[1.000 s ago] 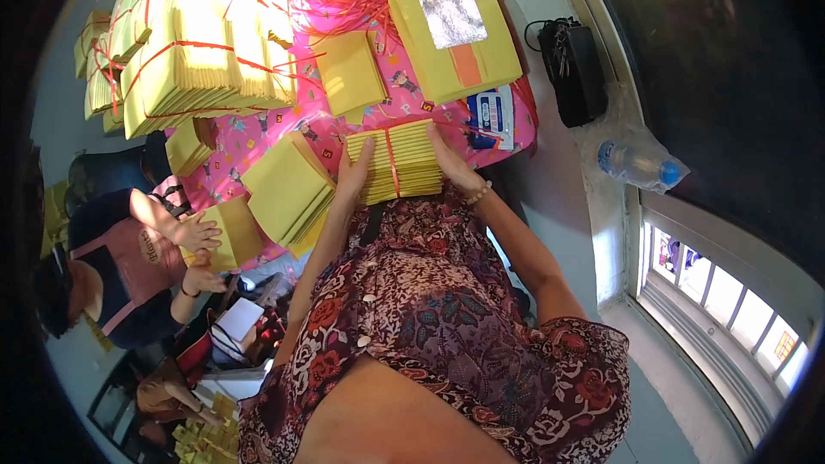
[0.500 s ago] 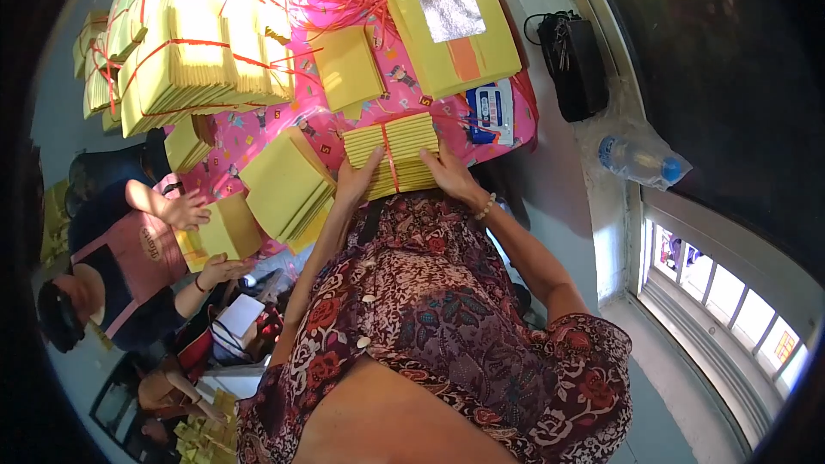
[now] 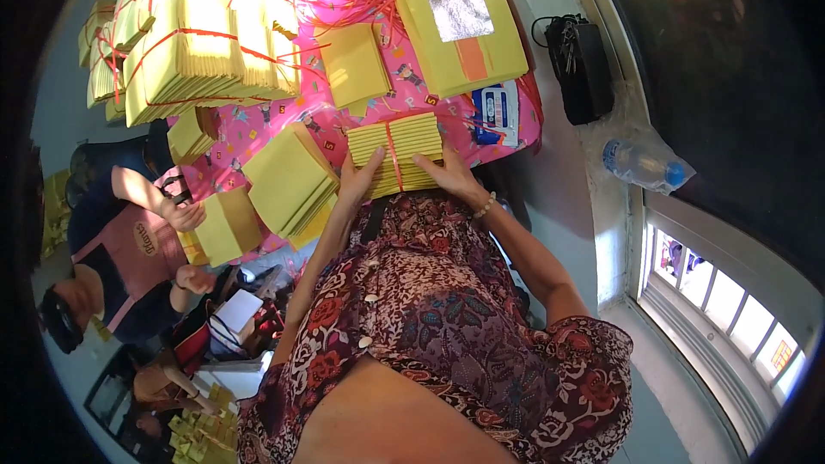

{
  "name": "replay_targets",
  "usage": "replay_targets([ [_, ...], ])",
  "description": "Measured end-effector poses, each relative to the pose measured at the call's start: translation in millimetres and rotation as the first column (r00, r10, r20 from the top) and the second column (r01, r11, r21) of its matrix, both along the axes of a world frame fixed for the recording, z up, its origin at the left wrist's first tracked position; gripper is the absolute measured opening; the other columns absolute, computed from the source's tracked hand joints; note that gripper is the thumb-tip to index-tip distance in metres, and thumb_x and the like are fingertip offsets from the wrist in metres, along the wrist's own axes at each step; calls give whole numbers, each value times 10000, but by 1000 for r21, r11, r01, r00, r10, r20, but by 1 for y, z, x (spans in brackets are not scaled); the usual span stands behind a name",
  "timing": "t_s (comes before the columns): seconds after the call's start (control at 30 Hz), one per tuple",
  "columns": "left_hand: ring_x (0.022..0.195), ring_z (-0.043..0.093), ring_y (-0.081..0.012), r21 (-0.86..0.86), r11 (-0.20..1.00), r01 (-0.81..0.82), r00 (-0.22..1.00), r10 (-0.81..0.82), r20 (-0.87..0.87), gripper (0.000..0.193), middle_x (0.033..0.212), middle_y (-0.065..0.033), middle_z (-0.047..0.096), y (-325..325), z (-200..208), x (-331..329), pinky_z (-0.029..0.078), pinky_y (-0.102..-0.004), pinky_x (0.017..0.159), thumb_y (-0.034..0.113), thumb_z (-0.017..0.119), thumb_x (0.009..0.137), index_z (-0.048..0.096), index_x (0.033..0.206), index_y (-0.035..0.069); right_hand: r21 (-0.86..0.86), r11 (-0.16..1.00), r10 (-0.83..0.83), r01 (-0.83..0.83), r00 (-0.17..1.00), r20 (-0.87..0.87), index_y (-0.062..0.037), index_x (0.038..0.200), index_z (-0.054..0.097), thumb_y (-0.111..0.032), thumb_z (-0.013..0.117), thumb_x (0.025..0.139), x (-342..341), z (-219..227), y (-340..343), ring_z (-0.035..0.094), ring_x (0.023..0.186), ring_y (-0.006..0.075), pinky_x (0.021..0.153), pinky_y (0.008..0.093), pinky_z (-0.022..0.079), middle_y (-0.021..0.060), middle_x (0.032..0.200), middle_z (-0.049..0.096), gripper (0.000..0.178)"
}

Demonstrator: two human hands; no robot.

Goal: Stacking and bundling yellow paper products with red string.

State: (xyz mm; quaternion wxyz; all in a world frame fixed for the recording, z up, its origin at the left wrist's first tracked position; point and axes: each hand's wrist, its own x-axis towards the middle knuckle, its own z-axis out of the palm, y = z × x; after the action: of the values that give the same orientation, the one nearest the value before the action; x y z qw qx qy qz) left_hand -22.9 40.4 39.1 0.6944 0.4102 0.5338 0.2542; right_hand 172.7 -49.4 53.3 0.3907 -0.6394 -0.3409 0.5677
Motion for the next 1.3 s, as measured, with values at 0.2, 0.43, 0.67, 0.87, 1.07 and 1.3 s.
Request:
replay_targets([
  [0.2, 1088, 580, -197, 28, 999, 15, 1000, -14, -17, 628, 1198, -132, 608, 8, 5, 6, 457, -315, 937, 280, 741, 860, 437, 1339, 11, 58, 994, -85, 98, 978, -192, 16, 1318, 472, -274, 632, 923, -1, -2, 6, 557, 1146, 213, 992, 346, 417, 149, 1231, 592, 515],
  [0.43, 1111, 568, -191, 37, 999, -12, 1000, 11, 17, 681, 1228, -142, 599, 8, -1, 0, 444, -306, 951, 296, 719, 877, 389, 1390, -9, 97, 995, -26, 22, 999, 39, 16, 1382, 390, -295, 621, 935, 2, -8, 3, 533, 1181, 230, 1010, 354, 401, 154, 1252, 573, 591],
  [0.67, 1074, 597, -212, 260, 966, -3, 972, 64, -226, 730, 1188, -168, 627, 18, -5, 4, 446, -320, 949, 364, 688, 885, 373, 1416, -26, 101, 977, -198, 186, 972, 129, 39, 1235, 543, -388, 518, 980, 19, -16, 24, 616, 1041, 236, 878, 328, 462, 184, 1141, 645, 498],
  [0.87, 1075, 602, -224, 244, 969, 33, 970, 27, -241, 630, 1148, -178, 645, 21, 12, 12, 450, -332, 933, 389, 655, 899, 481, 1344, -21, 83, 972, -234, 219, 921, 312, -31, 1202, 570, -414, 411, 1006, -1, 0, 26, 629, 995, 392, 820, 421, 475, 242, 1023, 655, 458],
  [1.07, 1096, 594, -259, 124, 992, 24, 967, 9, -256, 656, 1198, -198, 617, 28, 17, 12, 443, -342, 946, 435, 624, 907, 468, 1360, -12, 120, 960, -281, 254, 885, 372, -25, 1139, 587, -478, 373, 998, 2, 10, 37, 608, 979, 433, 828, 471, 464, 250, 993, 651, 520],
  [1.3, 1159, 566, -309, 242, 970, 41, 922, 57, -384, 657, 1246, -238, 585, 29, 4, 18, 420, -364, 983, 464, 586, 920, 482, 1343, -28, -140, 956, -144, 257, 830, 540, -44, 1082, 639, -574, 334, 968, -2, 17, 46, 604, 1005, 432, 853, 474, 455, 242, 1007, 661, 622],
])
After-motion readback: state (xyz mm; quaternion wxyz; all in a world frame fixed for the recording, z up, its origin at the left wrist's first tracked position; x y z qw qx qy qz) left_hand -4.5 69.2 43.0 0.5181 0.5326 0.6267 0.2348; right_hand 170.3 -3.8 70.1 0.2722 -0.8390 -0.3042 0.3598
